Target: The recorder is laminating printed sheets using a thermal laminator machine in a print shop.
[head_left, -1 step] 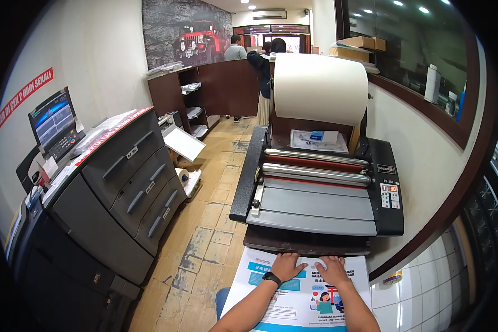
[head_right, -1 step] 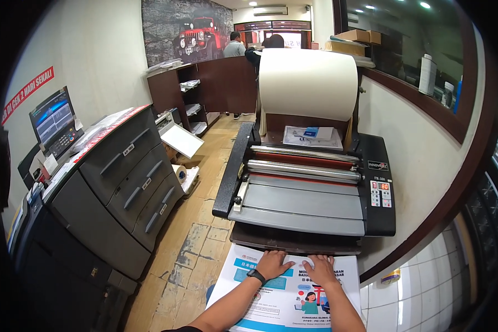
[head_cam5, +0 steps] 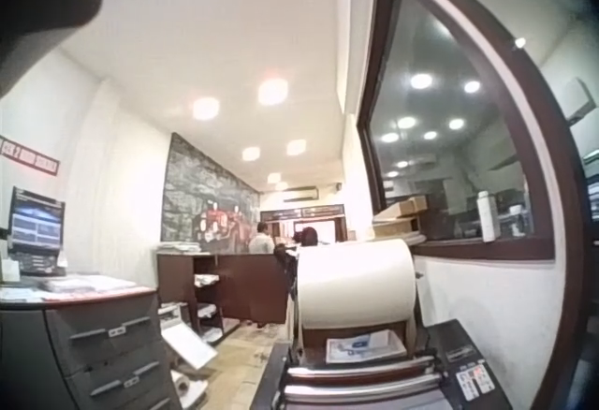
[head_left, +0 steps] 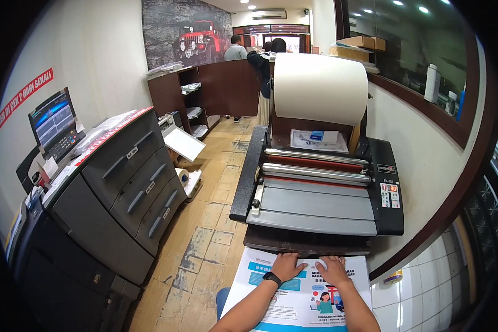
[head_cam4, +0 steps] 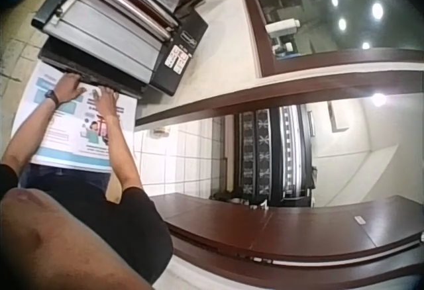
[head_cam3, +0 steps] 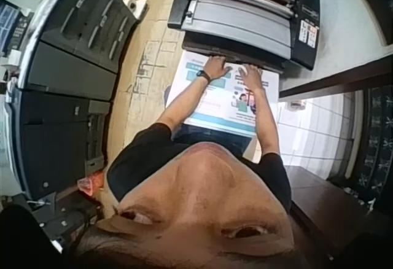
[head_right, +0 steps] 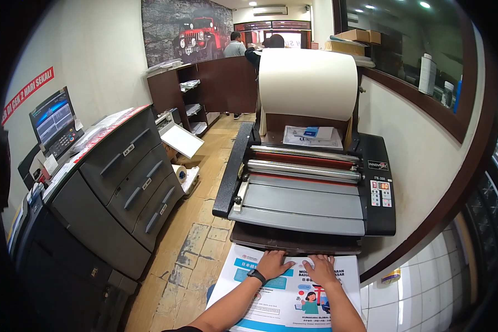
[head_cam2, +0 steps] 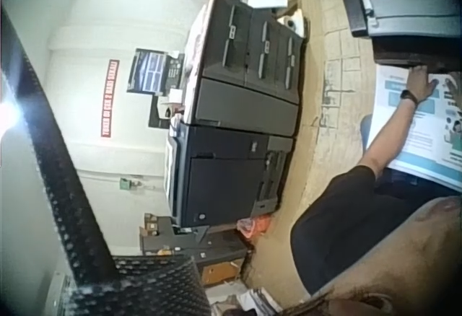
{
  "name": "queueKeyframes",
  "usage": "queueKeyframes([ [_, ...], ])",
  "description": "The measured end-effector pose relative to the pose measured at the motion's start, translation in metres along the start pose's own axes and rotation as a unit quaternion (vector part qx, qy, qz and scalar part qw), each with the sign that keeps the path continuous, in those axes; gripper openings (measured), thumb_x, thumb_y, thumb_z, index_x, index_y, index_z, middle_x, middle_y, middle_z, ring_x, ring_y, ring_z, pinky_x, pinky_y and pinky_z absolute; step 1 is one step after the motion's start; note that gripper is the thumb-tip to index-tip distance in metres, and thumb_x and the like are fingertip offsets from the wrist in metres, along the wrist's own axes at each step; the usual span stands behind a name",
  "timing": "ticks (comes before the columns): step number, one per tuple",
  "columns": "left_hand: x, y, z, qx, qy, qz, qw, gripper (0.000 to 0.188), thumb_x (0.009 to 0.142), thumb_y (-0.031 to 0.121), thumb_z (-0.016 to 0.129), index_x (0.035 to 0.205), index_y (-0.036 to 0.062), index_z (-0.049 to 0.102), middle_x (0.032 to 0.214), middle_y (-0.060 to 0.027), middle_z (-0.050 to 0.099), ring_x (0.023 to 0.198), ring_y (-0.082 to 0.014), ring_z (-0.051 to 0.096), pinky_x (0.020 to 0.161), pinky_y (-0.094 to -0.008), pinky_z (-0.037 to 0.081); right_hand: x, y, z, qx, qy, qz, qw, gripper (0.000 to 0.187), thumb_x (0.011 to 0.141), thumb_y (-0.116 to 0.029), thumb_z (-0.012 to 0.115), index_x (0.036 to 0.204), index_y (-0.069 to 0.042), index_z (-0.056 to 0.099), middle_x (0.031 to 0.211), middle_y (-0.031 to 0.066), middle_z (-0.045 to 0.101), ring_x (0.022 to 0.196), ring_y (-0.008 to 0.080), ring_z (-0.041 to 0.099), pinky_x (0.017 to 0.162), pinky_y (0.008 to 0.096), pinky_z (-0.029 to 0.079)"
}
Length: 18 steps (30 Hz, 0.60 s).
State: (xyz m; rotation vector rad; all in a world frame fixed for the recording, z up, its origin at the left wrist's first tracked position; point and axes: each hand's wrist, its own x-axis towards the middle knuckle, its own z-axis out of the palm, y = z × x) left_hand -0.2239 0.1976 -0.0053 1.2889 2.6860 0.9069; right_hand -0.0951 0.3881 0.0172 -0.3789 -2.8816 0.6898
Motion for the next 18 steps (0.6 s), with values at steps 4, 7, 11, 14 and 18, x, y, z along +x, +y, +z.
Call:
queueKeyframes([
  [4,-0.001,0.002,-0.002,0.005,-0.031,-0.005,0.999,0.062,0.091,0.053,0.066,0.127,0.0015,0.064,0.116,-0.0209,0.069,0.114,-0.0363,0.063,0.100,-0.0465,0.042,-0.001,-0.002,-0.001,-0.009,0.015,-0.010,1.000,0.045,0.096,-0.040,0.060,0.122,-0.005,0.070,0.125,0.0195,0.065,0.127,0.0346,0.052,0.113,0.0521,0.024],
  [7,-0.004,0.003,-0.004,0.015,-0.019,0.024,0.999,0.065,0.091,0.055,0.064,0.128,0.0015,0.064,0.122,-0.0221,0.067,0.120,-0.0362,0.060,0.105,-0.0472,0.040,0.000,-0.001,0.001,-0.004,0.026,-0.015,1.000,0.044,0.096,-0.039,0.061,0.122,-0.004,0.070,0.125,0.0193,0.065,0.126,0.0348,0.052,0.113,0.0521,0.024],
  [11,-0.004,0.010,-0.012,-0.007,-0.068,0.004,0.998,0.070,0.089,0.059,0.065,0.129,0.0024,0.064,0.128,-0.0207,0.065,0.125,-0.0346,0.057,0.108,-0.0466,0.037,-0.002,-0.006,-0.004,0.011,0.052,-0.027,0.998,0.043,0.096,-0.037,0.061,0.122,-0.004,0.070,0.125,0.0192,0.065,0.126,0.0345,0.053,0.113,0.0515,0.024],
  [14,-0.004,0.009,-0.010,0.004,-0.061,0.009,0.998,0.070,0.087,0.059,0.066,0.129,0.0033,0.064,0.129,-0.0192,0.064,0.126,-0.0331,0.056,0.109,-0.0450,0.037,-0.002,-0.006,-0.005,0.016,0.033,-0.014,0.999,0.042,0.095,-0.035,0.062,0.123,-0.004,0.069,0.125,0.0188,0.066,0.126,0.0339,0.053,0.113,0.0508,0.025],
  [18,-0.004,0.011,-0.014,-0.004,-0.082,0.010,0.997,0.075,0.088,0.062,0.065,0.131,0.0014,0.063,0.133,-0.0211,0.063,0.130,-0.0346,0.054,0.112,-0.0486,0.035,-0.002,-0.010,-0.006,0.011,0.035,-0.016,0.999,0.042,0.095,-0.034,0.062,0.123,-0.002,0.069,0.124,0.0177,0.067,0.126,0.0323,0.054,0.114,0.0503,0.025],
])
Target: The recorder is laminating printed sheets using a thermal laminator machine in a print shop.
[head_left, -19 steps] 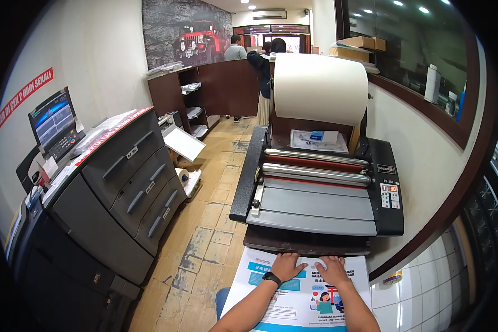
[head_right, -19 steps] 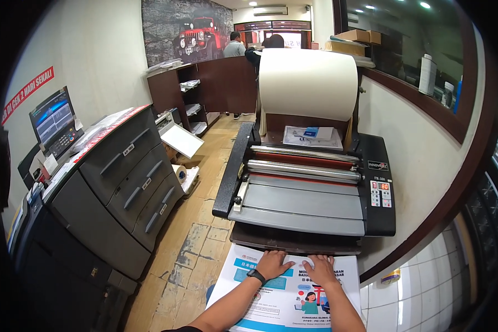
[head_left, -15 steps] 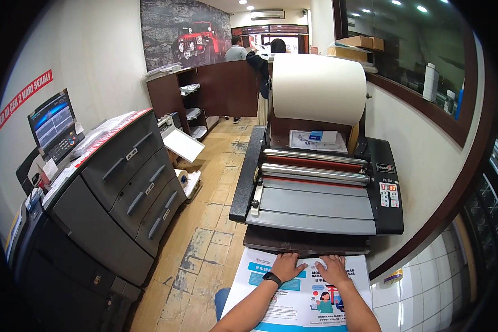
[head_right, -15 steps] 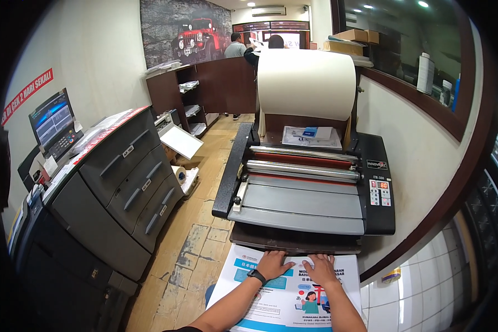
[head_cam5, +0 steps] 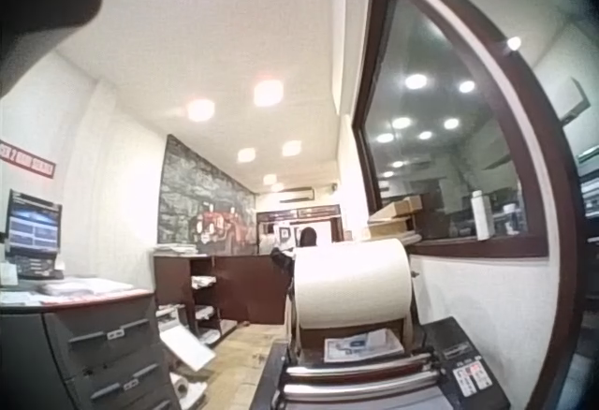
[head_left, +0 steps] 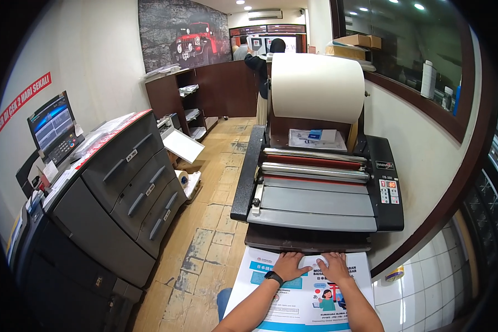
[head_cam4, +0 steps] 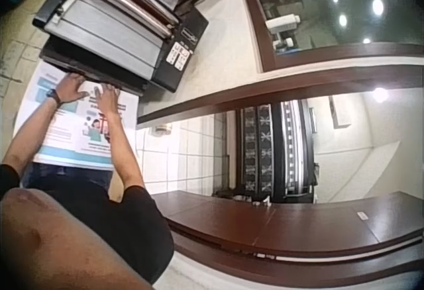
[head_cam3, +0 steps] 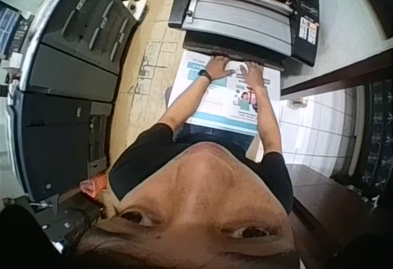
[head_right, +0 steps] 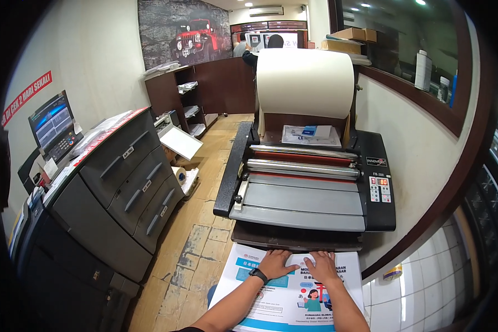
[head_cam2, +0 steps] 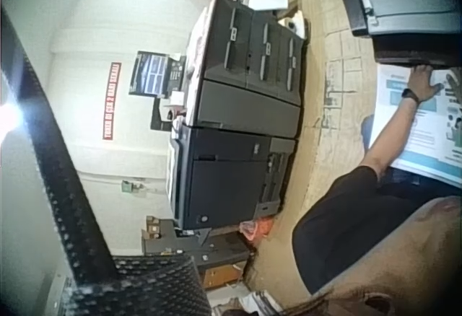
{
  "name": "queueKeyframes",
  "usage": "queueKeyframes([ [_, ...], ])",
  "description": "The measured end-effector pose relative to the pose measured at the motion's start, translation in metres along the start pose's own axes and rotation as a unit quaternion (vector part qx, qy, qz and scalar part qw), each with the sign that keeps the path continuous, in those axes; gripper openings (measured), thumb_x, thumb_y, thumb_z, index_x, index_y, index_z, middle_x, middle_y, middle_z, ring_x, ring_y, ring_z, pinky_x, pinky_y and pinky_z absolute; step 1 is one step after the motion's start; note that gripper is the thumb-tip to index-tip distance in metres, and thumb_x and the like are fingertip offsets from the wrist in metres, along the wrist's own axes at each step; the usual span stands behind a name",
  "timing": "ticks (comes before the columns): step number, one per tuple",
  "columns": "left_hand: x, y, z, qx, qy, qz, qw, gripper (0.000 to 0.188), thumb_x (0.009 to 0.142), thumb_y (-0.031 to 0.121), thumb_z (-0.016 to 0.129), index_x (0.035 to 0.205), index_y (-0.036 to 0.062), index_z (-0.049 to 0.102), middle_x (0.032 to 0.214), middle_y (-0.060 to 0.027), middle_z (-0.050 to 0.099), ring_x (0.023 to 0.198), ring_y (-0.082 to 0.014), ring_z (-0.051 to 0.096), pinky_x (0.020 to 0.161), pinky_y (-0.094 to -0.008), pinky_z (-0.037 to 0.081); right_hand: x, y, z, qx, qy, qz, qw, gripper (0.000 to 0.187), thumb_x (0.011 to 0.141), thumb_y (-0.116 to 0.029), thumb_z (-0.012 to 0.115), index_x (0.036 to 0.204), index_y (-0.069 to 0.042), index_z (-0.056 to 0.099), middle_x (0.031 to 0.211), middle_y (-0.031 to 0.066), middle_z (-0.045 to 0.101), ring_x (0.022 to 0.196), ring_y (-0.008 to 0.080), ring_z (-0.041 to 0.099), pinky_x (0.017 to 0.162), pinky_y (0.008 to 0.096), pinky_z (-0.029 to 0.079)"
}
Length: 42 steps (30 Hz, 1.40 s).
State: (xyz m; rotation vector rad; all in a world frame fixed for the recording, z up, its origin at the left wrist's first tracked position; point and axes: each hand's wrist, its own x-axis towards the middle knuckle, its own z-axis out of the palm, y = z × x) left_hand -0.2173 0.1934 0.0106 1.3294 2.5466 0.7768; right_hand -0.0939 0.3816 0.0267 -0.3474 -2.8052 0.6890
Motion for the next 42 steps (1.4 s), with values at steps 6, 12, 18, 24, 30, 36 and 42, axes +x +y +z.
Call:
queueKeyframes([
  [6,0.000,0.000,-0.002,0.001,0.004,-0.005,1.000,0.073,0.087,0.061,0.066,0.130,0.0015,0.063,0.130,-0.0203,0.064,0.128,-0.0352,0.055,0.111,-0.0474,0.037,-0.001,-0.004,-0.003,0.004,0.011,-0.014,1.000,0.042,0.095,-0.032,0.062,0.120,0.000,0.069,0.123,0.0197,0.067,0.125,0.0335,0.055,0.113,0.0490,0.027],
  [12,0.001,0.000,0.005,-0.024,0.034,0.019,0.999,0.068,0.088,0.057,0.068,0.128,0.0009,0.064,0.128,-0.0211,0.064,0.124,-0.0364,0.057,0.109,-0.0456,0.038,-0.003,0.008,0.010,-0.018,-0.004,-0.004,1.000,0.044,0.095,-0.035,0.062,0.123,-0.002,0.067,0.124,0.0192,0.067,0.127,0.0330,0.054,0.114,0.0505,0.026],
  [18,-0.002,0.003,-0.001,-0.023,0.031,0.010,0.999,0.067,0.089,0.055,0.068,0.128,0.0010,0.063,0.129,-0.0204,0.064,0.125,-0.0361,0.056,0.107,-0.0463,0.039,-0.001,0.002,0.002,-0.005,0.005,-0.010,1.000,0.042,0.094,-0.034,0.063,0.122,-0.003,0.067,0.124,0.0202,0.067,0.128,0.0332,0.054,0.113,0.0514,0.027],
  [24,0.002,0.000,0.006,-0.015,0.055,0.036,0.998,0.067,0.089,0.055,0.067,0.131,0.0025,0.063,0.129,-0.0208,0.064,0.125,-0.0366,0.056,0.109,-0.0480,0.039,0.004,0.001,-0.002,0.025,0.031,-0.027,0.999,0.035,0.095,-0.029,0.063,0.116,-0.002,0.070,0.118,0.0202,0.069,0.121,0.0337,0.059,0.112,0.0480,0.030],
  [30,0.002,-0.001,0.007,0.001,0.037,0.025,0.999,0.067,0.089,0.055,0.066,0.130,0.0021,0.063,0.130,-0.0191,0.064,0.125,-0.0358,0.057,0.107,-0.0479,0.040,0.004,0.002,0.000,0.024,0.036,-0.025,0.999,0.035,0.095,-0.030,0.063,0.113,-0.001,0.072,0.113,0.0200,0.071,0.116,0.0343,0.062,0.111,0.0469,0.032],
  [36,0.002,0.002,0.007,0.004,0.034,0.024,0.999,0.066,0.090,0.055,0.066,0.129,0.0016,0.064,0.130,-0.0192,0.064,0.125,-0.0352,0.057,0.107,-0.0469,0.040,0.004,0.010,0.004,0.027,0.016,-0.020,0.999,0.038,0.096,-0.032,0.061,0.115,-0.001,0.072,0.112,0.0215,0.071,0.115,0.0359,0.062,0.111,0.0480,0.032],
  [42,0.004,0.003,0.007,0.017,0.036,0.034,0.999,0.064,0.089,0.053,0.067,0.129,0.0018,0.064,0.131,-0.0186,0.063,0.125,-0.0352,0.057,0.107,-0.0463,0.041,0.006,0.008,-0.002,0.039,0.002,-0.009,0.999,0.039,0.096,-0.032,0.061,0.117,-0.001,0.071,0.115,0.0224,0.071,0.117,0.0352,0.061,0.113,0.0475,0.029],
])
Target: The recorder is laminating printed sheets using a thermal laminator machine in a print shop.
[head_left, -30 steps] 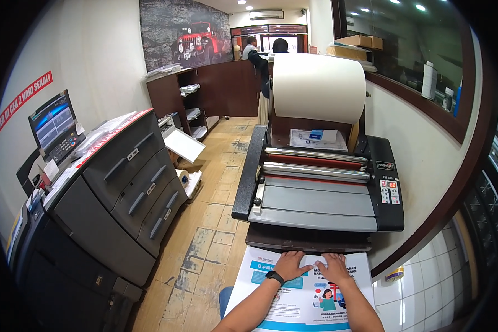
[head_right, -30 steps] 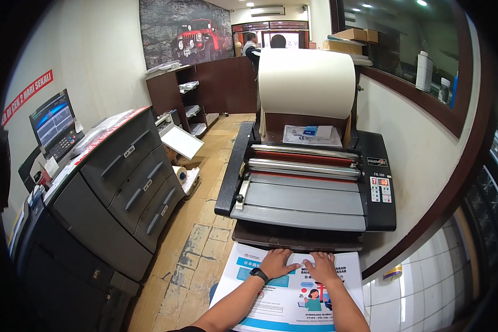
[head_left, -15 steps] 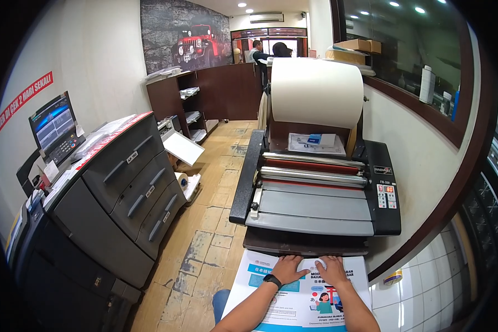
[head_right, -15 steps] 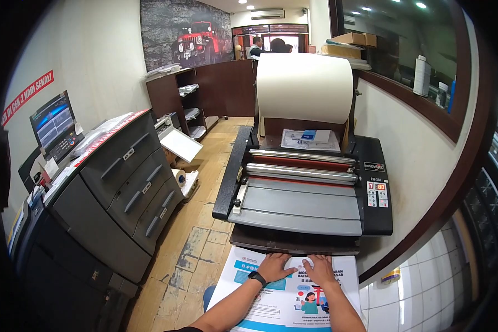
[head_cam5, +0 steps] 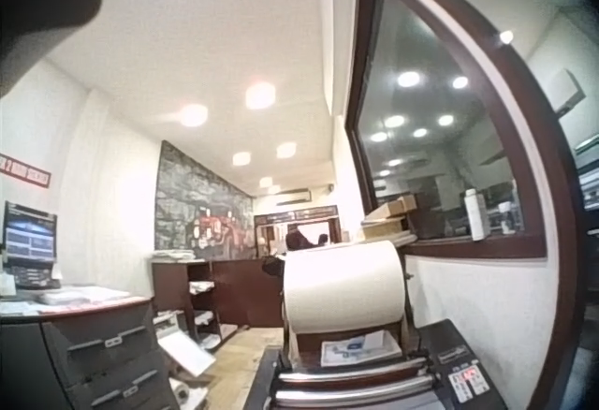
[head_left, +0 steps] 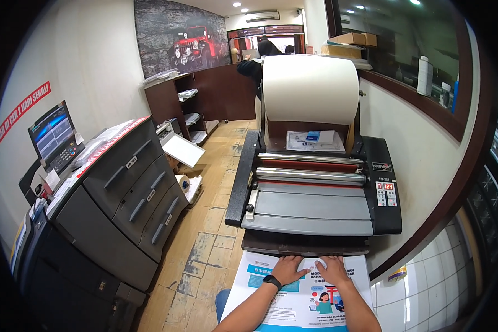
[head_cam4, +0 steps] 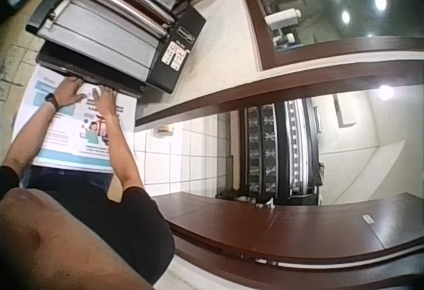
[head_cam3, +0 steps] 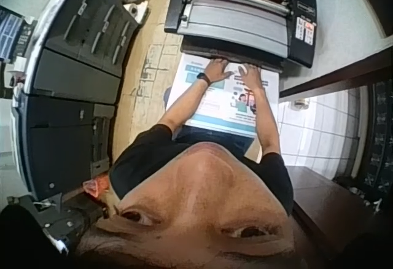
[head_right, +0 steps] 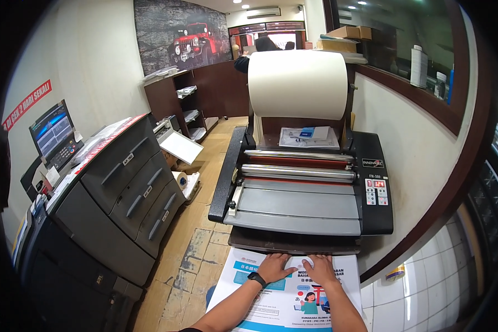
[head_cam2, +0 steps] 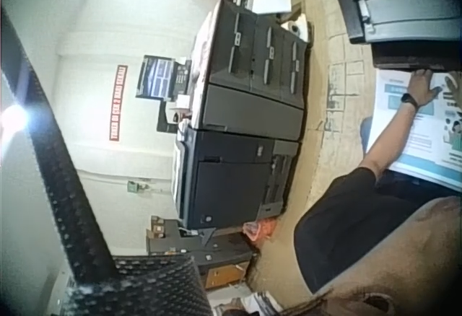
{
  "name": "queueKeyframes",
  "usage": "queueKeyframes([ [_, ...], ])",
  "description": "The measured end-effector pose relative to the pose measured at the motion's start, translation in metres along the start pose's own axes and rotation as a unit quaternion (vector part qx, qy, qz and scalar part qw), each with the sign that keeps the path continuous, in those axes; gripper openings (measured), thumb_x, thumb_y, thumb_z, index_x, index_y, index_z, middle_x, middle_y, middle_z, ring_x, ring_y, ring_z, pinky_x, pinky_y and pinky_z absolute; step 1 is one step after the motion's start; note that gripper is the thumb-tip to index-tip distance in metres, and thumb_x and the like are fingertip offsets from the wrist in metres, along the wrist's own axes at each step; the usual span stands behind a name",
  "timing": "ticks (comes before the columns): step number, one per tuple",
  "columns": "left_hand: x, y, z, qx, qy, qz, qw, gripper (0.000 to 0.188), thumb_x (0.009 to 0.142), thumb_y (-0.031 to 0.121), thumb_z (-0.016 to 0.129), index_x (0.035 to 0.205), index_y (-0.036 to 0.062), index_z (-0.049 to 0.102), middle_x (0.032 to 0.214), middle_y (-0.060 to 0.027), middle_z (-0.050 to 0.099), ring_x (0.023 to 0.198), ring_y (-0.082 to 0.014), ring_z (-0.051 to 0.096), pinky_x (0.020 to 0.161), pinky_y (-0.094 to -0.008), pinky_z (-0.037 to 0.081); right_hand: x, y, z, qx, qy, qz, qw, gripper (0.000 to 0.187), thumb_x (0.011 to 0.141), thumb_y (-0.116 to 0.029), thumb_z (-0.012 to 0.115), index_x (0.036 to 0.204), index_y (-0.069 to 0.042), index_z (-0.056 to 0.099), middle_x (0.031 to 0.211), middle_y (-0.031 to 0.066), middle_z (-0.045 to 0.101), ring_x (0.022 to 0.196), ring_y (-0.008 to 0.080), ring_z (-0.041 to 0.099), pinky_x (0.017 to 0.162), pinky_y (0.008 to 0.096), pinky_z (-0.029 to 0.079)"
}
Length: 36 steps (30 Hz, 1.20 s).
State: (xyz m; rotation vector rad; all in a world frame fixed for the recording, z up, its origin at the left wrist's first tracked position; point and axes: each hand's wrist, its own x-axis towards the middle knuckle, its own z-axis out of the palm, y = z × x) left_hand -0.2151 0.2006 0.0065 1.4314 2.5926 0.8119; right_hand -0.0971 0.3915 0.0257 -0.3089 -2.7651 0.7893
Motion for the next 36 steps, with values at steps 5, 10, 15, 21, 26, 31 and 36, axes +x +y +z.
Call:
queueKeyframes([
  [5,0.0019,-0.0002,0.0014,-0.008,-0.011,-0.014,1.000,0.063,0.089,0.051,0.068,0.129,0.0020,0.063,0.130,-0.0186,0.063,0.124,-0.0350,0.057,0.107,-0.0462,0.041,0.0000,-0.0012,-0.0006,-0.011,0.001,-0.006,1.000,0.037,0.095,-0.031,0.063,0.117,-0.002,0.071,0.115,0.0217,0.070,0.118,0.0348,0.061,0.113,0.0457,0.030],
  [10,0.0015,-0.0016,-0.0001,-0.013,-0.009,-0.012,1.000,0.064,0.089,0.052,0.067,0.129,0.0020,0.062,0.130,-0.0187,0.063,0.124,-0.0353,0.057,0.107,-0.0459,0.040,-0.0009,0.0008,0.0002,-0.012,-0.001,-0.008,1.000,0.037,0.095,-0.031,0.062,0.117,-0.003,0.072,0.113,0.0217,0.071,0.116,0.0347,0.062,0.113,0.0474,0.030],
  [15,0.0001,-0.0067,0.0068,-0.005,0.013,0.006,1.000,0.065,0.090,0.053,0.067,0.128,0.0013,0.063,0.129,-0.0200,0.064,0.124,-0.0359,0.057,0.107,-0.0460,0.040,-0.0014,0.0013,0.0025,-0.005,0.003,-0.012,1.000,0.037,0.095,-0.031,0.062,0.117,-0.002,0.071,0.116,0.0211,0.071,0.118,0.0348,0.061,0.112,0.0475,0.030],
  [21,0.0018,-0.0035,0.0035,-0.026,-0.006,-0.020,0.999,0.064,0.089,0.053,0.068,0.124,0.0003,0.064,0.121,-0.0210,0.067,0.120,-0.0368,0.059,0.105,-0.0465,0.041,0.0008,-0.0009,-0.0024,0.001,-0.003,0.003,1.000,0.037,0.094,-0.030,0.064,0.115,-0.001,0.072,0.116,0.0214,0.071,0.119,0.0350,0.060,0.113,0.0445,0.031],
  [26,0.0031,0.0006,-0.0022,-0.003,0.011,-0.053,0.999,0.062,0.089,0.051,0.069,0.122,-0.0004,0.064,0.118,-0.0229,0.066,0.116,-0.0389,0.060,0.102,-0.0475,0.043,-0.0018,-0.0031,-0.0010,-0.010,0.007,-0.005,1.000,0.038,0.094,-0.029,0.064,0.117,0.000,0.071,0.116,0.0218,0.071,0.118,0.0348,0.061,0.111,0.0443,0.032],
  [31,0.0006,-0.0043,0.0042,-0.001,0.066,-0.027,0.997,0.059,0.088,0.046,0.072,0.123,-0.0006,0.064,0.121,-0.0236,0.064,0.117,-0.0399,0.057,0.101,-0.0478,0.042,-0.0030,-0.0027,0.0024,-0.012,0.022,-0.017,1.000,0.036,0.094,-0.028,0.064,0.118,-0.002,0.070,0.116,0.0205,0.070,0.118,0.0355,0.060,0.111,0.0482,0.032],
  [36,0.0008,-0.0045,0.0054,-0.016,0.078,-0.022,0.997,0.057,0.087,0.042,0.073,0.123,-0.0003,0.064,0.122,-0.0228,0.064,0.119,-0.0405,0.056,0.103,-0.0479,0.041,-0.0035,-0.0027,0.0027,-0.013,0.033,-0.016,0.999,0.036,0.093,-0.026,0.064,0.119,-0.001,0.069,0.116,0.0202,0.070,0.118,0.0357,0.060,0.110,0.0474,0.033],
])
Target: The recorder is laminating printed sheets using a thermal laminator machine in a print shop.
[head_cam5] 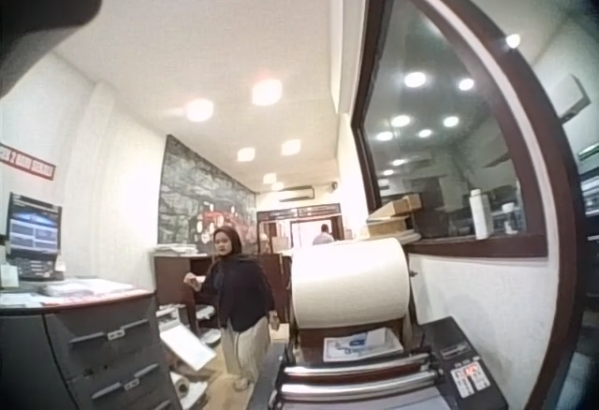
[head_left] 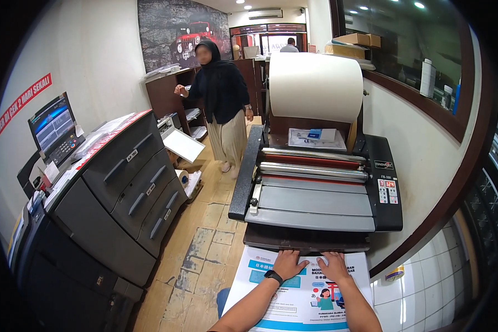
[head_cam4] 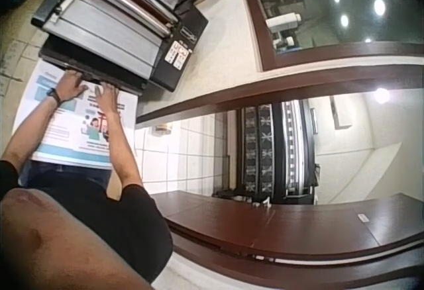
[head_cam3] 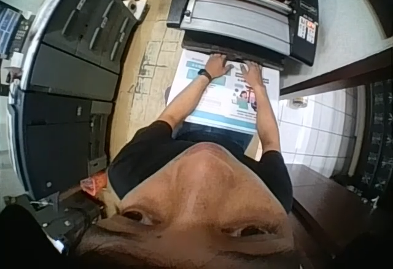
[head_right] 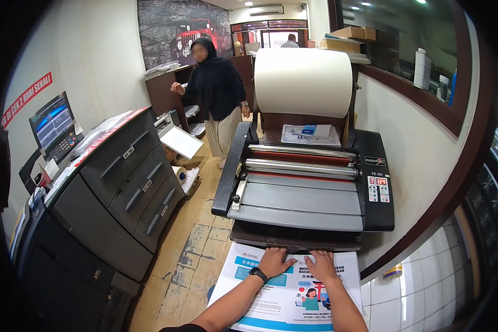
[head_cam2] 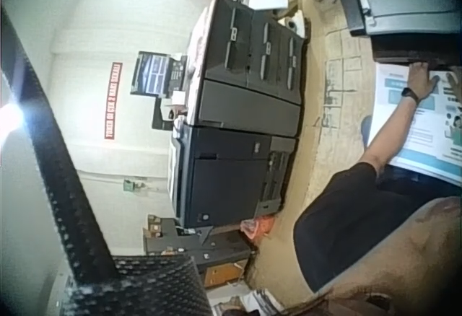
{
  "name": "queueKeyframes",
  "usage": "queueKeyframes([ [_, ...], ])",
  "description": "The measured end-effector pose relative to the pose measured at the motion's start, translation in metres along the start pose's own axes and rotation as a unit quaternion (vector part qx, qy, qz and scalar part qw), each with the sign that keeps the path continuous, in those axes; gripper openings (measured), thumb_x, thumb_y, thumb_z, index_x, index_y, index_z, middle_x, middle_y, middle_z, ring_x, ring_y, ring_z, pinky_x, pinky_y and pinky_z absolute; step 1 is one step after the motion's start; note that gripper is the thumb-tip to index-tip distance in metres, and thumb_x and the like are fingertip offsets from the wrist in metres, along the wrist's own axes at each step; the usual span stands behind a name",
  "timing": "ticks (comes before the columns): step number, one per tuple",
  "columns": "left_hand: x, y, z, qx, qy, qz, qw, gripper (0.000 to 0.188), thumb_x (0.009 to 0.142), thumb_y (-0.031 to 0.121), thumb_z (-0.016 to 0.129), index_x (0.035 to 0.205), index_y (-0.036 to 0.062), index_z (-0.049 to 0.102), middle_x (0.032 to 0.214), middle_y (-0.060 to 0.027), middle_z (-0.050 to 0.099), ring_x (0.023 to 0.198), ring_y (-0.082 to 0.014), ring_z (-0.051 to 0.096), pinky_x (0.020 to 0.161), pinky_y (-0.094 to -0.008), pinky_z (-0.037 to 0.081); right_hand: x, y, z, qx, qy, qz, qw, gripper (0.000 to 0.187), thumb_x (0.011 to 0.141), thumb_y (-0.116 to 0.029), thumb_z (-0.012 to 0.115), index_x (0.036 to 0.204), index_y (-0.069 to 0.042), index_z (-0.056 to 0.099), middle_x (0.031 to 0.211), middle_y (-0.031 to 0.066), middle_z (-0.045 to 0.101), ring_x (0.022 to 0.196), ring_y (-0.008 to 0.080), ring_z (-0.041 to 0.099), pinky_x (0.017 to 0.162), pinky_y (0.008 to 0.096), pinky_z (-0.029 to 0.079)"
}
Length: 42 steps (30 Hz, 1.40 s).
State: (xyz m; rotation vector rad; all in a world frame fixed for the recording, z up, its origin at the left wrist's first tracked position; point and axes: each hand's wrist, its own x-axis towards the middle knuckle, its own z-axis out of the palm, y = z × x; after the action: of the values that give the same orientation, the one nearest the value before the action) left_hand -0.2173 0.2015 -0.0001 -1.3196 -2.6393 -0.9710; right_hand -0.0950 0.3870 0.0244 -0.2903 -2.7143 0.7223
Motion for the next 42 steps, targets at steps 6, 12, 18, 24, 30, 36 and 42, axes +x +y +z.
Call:
queueKeyframes([
  [6,0.000,0.002,-0.001,0.008,-0.002,-0.009,1.000,0.055,0.087,0.041,0.072,0.123,0.0001,0.065,0.122,-0.0224,0.064,0.119,-0.0402,0.056,0.104,-0.0487,0.039,0.000,0.001,-0.001,0.013,0.024,-0.014,1.000,0.034,0.092,-0.024,0.065,0.116,0.000,0.071,0.118,0.0192,0.070,0.118,0.0350,0.060,0.107,0.0461,0.037],
  [12,-0.002,0.003,-0.003,0.008,0.019,-0.006,1.000,0.052,0.087,0.040,0.072,0.119,-0.0004,0.066,0.117,-0.0226,0.066,0.119,-0.0398,0.056,0.104,-0.0488,0.039,0.000,-0.005,-0.005,0.026,0.000,0.020,0.999,0.034,0.094,-0.023,0.064,0.118,0.001,0.071,0.124,0.0193,0.069,0.125,0.0349,0.057,0.110,0.0463,0.035],
  [18,0.000,0.003,-0.003,-0.007,0.023,-0.001,1.000,0.045,0.087,0.039,0.073,0.106,-0.0016,0.068,0.112,-0.0216,0.065,0.113,-0.0396,0.057,0.100,-0.0492,0.040,0.000,-0.001,-0.001,0.024,0.029,0.003,0.999,0.036,0.094,-0.023,0.064,0.119,0.001,0.070,0.125,0.0190,0.069,0.125,0.0353,0.057,0.110,0.0458,0.036],
  [24,0.000,0.010,-0.009,-0.019,0.064,0.011,0.998,0.042,0.087,0.039,0.073,0.095,-0.0022,0.070,0.098,-0.0204,0.069,0.104,-0.0387,0.061,0.094,-0.0474,0.043,-0.001,0.001,-0.002,0.031,0.035,-0.005,0.999,0.035,0.094,-0.022,0.064,0.120,0.001,0.070,0.125,0.0194,0.069,0.125,0.0358,0.057,0.110,0.0453,0.037],
  [30,-0.001,0.007,-0.007,-0.046,0.078,-0.012,0.996,0.040,0.088,0.038,0.070,0.089,-0.0021,0.073,0.085,-0.0216,0.070,0.090,-0.0408,0.065,0.088,-0.0457,0.047,0.001,0.000,0.000,0.029,0.019,0.016,0.999,0.035,0.093,-0.022,0.065,0.119,0.001,0.071,0.125,0.0198,0.069,0.124,0.0357,0.058,0.109,0.0454,0.038],
  [36,0.000,0.006,-0.004,-0.060,0.093,0.010,0.994,0.039,0.091,0.037,0.067,0.088,-0.0016,0.072,0.085,-0.0215,0.070,0.091,-0.0394,0.065,0.086,-0.0470,0.048,-0.001,0.000,-0.001,0.030,0.032,0.006,0.999,0.036,0.094,-0.023,0.064,0.118,0.003,0.071,0.123,0.0197,0.069,0.124,0.0353,0.058,0.109,0.0458,0.037],
  [42,0.001,0.009,-0.007,-0.052,0.078,-0.001,0.996,0.040,0.091,0.036,0.067,0.078,-0.0015,0.067,0.079,-0.0211,0.069,0.085,-0.0415,0.065,0.084,-0.0475,0.049,0.000,0.000,-0.002,0.029,0.031,0.007,0.999,0.037,0.094,-0.023,0.063,0.119,0.004,0.070,0.125,0.0204,0.068,0.126,0.0359,0.057,0.112,0.0455,0.036],
])
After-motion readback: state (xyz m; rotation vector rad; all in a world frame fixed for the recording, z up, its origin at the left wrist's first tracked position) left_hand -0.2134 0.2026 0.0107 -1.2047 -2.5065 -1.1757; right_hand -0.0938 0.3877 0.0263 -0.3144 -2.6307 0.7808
